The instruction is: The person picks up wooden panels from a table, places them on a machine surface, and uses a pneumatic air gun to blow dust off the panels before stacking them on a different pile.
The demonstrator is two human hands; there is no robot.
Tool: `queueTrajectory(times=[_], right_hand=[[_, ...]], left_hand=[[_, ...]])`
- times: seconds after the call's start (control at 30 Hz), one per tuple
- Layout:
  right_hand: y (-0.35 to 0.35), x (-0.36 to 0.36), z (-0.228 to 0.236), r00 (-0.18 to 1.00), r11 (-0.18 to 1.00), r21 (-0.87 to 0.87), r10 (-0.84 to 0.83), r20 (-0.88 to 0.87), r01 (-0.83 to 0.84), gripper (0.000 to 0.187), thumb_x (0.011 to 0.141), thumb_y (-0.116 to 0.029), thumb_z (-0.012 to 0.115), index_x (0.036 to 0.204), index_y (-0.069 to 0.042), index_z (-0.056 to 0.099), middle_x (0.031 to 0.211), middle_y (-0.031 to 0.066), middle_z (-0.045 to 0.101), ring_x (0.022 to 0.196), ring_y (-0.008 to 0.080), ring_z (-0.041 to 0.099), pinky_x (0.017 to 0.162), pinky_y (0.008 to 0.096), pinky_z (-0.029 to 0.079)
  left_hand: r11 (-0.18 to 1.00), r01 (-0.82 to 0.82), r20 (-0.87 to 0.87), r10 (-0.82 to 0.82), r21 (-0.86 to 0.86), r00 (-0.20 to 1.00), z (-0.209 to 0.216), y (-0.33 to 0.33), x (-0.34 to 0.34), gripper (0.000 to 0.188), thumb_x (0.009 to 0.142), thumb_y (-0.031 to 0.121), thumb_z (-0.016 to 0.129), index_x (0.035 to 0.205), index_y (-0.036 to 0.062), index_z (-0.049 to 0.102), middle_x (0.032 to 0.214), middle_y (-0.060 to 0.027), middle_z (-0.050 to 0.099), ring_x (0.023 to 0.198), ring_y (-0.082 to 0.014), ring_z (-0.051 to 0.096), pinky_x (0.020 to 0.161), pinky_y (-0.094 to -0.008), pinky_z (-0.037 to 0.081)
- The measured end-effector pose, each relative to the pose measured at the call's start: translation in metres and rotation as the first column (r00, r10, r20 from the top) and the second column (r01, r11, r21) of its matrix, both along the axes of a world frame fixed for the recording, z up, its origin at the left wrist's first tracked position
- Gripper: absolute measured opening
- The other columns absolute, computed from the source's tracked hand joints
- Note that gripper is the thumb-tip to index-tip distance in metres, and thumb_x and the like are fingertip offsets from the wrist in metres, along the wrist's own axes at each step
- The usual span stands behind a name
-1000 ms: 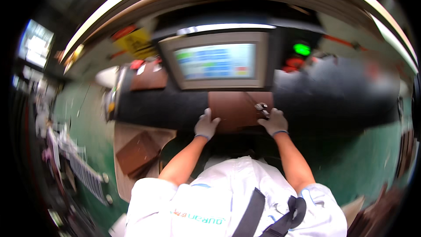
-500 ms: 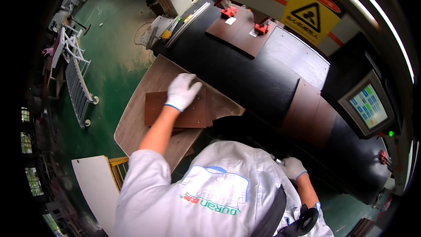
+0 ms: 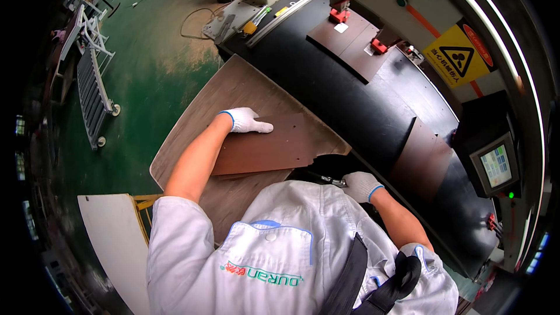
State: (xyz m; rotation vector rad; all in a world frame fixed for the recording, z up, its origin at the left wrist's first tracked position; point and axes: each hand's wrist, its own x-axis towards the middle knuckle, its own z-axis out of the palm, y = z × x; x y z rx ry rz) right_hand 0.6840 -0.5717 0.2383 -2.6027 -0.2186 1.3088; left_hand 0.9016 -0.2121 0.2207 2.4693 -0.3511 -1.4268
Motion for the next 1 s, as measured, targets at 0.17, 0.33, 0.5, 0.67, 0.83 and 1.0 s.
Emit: queueTrajectory(times=[0.17,0.33,0.5,0.67,0.83,1.0], right_hand=[[0.043,0.013,-0.011,0.997,0.997,0.040,0.060,0.043,-0.061,0.047,0.092,-0.046,0.061,0.102,-0.003,0.077,0.099,0.0233,0.074,0.096,0.0413,0.071,0.083,0.0483,0.057],[0.091,0.034,-0.028,0.947,0.962,0.233,0.063,0.314,-0.141,0.035,0.087,-0.035,0.065,0.091,-0.002,0.078,0.095,0.0230,0.074,0.092,0.0421,0.072,0.081,0.0503,0.057],[0.130,0.038,-0.057,0.935,0.922,0.250,0.225,0.273,-0.294,0.031,0.087,-0.029,0.065,0.093,-0.002,0.078,0.094,0.0248,0.074,0.091,0.0420,0.073,0.080,0.0502,0.058],[0.049,0.011,-0.031,0.977,0.974,0.229,-0.053,0.208,0.004,0.047,0.094,-0.047,0.061,0.101,-0.003,0.075,0.099,0.0236,0.074,0.096,0.0402,0.072,0.084,0.0485,0.056],[-0.054,-0.086,-0.047,0.773,0.830,0.233,-0.558,0.302,0.507,0.051,0.097,-0.050,0.057,0.098,-0.002,0.073,0.086,0.0220,0.073,0.084,0.0385,0.072,0.077,0.0476,0.055],[-0.110,-0.198,-0.057,0.176,0.086,0.439,-0.970,-0.170,0.894,0.041,0.094,-0.041,0.067,0.089,0.000,0.063,0.069,0.0071,0.063,0.057,0.0173,0.059,0.058,0.0338,0.049]], left_hand=[[0.992,-0.116,0.019,0.117,-0.052,0.993,-0.001,0.036,-0.023,0.073,0.089,0.066,0.065,0.127,0.0039,0.072,0.118,-0.0176,0.075,0.106,-0.0315,0.070,0.097,-0.0402,0.050],[0.941,-0.313,0.079,0.325,-0.131,0.942,-0.010,0.092,-0.044,0.070,0.094,0.064,0.062,0.128,0.0027,0.071,0.118,-0.0174,0.075,0.105,-0.0276,0.071,0.095,-0.0394,0.052],[0.856,-0.488,0.176,0.513,-0.170,0.840,-0.019,0.159,-0.072,0.066,0.100,0.057,0.057,0.128,-0.0016,0.068,0.118,-0.0180,0.075,0.109,-0.0277,0.070,0.098,-0.0399,0.051],[0.751,-0.627,0.242,0.661,-0.207,0.711,-0.040,0.186,-0.093,0.072,0.095,0.060,0.065,0.127,-0.0040,0.070,0.119,-0.0185,0.074,0.110,-0.0288,0.069,0.098,-0.0404,0.051],[0.790,-0.595,0.454,0.590,-0.151,0.668,-0.040,0.176,-0.100,0.079,0.092,0.060,0.069,0.141,-0.0016,0.060,0.136,-0.0231,0.066,0.123,-0.0349,0.064,0.106,-0.0424,0.048],[0.986,-0.163,0.988,0.057,-0.033,0.145,-0.015,0.064,-0.121,0.051,0.086,0.038,0.076,0.123,0.0050,0.068,0.130,-0.0194,0.066,0.122,-0.0410,0.059,0.108,-0.0501,0.044]])
